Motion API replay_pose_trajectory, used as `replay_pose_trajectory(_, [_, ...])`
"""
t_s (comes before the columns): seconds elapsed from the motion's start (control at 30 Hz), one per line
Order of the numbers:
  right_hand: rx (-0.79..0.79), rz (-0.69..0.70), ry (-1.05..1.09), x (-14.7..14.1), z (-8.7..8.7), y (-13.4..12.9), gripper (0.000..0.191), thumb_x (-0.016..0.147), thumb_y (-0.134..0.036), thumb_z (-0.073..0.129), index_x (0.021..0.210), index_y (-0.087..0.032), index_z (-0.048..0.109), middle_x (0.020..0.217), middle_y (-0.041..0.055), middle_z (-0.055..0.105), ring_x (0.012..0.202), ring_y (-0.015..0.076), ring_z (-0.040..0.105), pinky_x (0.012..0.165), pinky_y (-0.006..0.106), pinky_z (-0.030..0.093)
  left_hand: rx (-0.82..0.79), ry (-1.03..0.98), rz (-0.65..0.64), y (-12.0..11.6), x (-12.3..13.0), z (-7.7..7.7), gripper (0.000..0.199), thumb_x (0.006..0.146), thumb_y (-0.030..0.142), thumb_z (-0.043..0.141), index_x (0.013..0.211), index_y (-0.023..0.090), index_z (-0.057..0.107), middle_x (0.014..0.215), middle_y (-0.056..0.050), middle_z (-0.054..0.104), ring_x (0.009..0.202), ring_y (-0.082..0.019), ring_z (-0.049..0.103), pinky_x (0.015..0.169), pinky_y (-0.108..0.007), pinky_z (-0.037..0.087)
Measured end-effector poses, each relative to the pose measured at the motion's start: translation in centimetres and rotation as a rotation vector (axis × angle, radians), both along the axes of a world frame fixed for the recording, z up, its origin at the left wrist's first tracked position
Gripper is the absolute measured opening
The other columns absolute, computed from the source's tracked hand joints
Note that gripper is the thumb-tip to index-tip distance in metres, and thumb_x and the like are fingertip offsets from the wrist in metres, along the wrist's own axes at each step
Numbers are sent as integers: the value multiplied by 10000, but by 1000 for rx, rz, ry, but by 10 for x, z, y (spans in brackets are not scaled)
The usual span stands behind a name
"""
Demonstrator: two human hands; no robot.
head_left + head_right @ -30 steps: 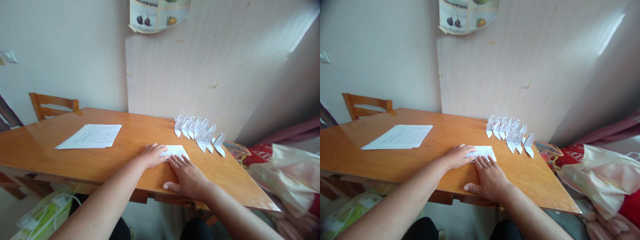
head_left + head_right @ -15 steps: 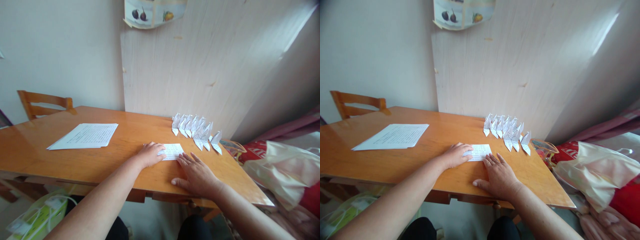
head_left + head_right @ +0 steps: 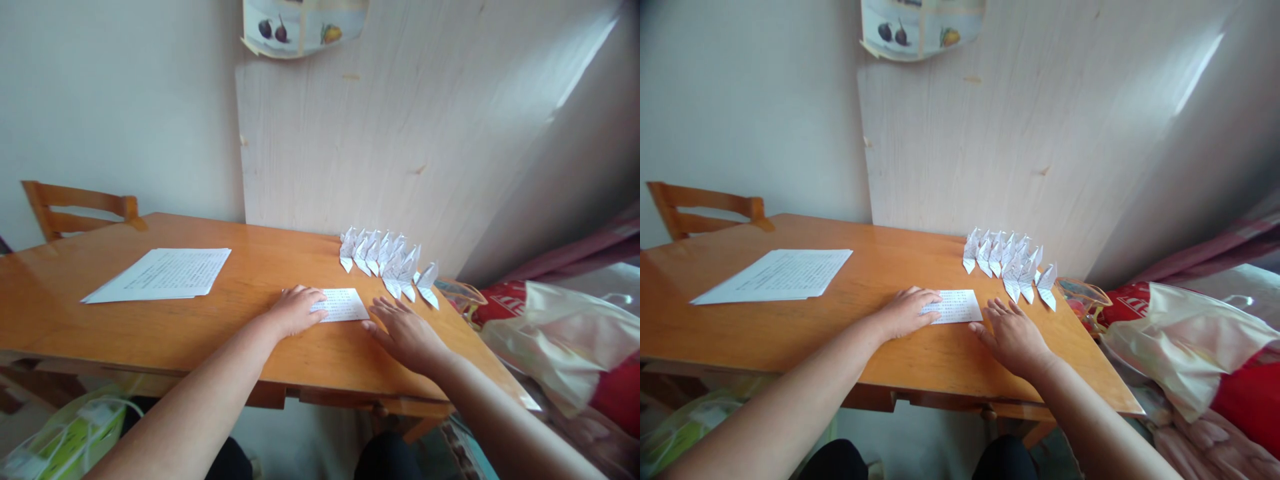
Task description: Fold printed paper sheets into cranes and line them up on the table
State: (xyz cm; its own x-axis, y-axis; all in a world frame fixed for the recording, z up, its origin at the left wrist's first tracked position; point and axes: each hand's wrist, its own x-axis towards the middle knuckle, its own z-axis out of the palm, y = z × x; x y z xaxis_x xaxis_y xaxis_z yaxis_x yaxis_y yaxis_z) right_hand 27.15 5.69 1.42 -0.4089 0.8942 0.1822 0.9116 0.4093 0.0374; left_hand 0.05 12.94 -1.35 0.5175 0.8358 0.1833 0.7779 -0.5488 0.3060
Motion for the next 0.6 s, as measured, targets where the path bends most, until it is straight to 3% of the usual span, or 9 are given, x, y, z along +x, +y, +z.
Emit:
replay_pose_trajectory(0.1, [-10, 7, 68, -11, -2, 23, 594, 1055, -434, 238, 1418, -66, 530, 1470, 180, 532, 1424, 291, 422, 1199, 465, 284, 1, -18, 3, -1, 1, 1, 450, 928, 514, 494, 1320, 317, 594, 1427, -17, 589, 1267, -284, 528, 1069, -424, 401])
replay_pose_trajectory(0.23, [-98, 51, 61, -33, -5, 55, 570, 1051, -365, 247, 1469, -44, 463, 1542, 189, 435, 1479, 275, 321, 1220, 441, 224, 3, -15, 5, -3, 1, 3, 444, 932, 499, 497, 1322, 310, 597, 1420, -13, 597, 1274, -287, 523, 1083, -435, 390])
replay_pose_trajectory(0.4, [-176, 96, 47, -45, -13, 75, 635, 1044, -452, 233, 1557, -91, 326, 1616, 160, 295, 1517, 263, 209, 1223, 467, 192, 12, -8, -14, -2, -1, 2, 443, 932, 486, 502, 1324, 304, 598, 1426, -4, 593, 1272, -274, 523, 1090, -412, 389])
replay_pose_trajectory(0.6, [-291, 78, 52, -43, -19, 76, 728, 1024, -575, 152, 1603, -135, 182, 1661, 114, 153, 1538, 275, 95, 1217, 582, 57, 5, -2, -6, -4, -2, 2, 441, 944, 480, 491, 1342, 316, 586, 1455, 2, 567, 1291, -262, 511, 1098, -402, 378])
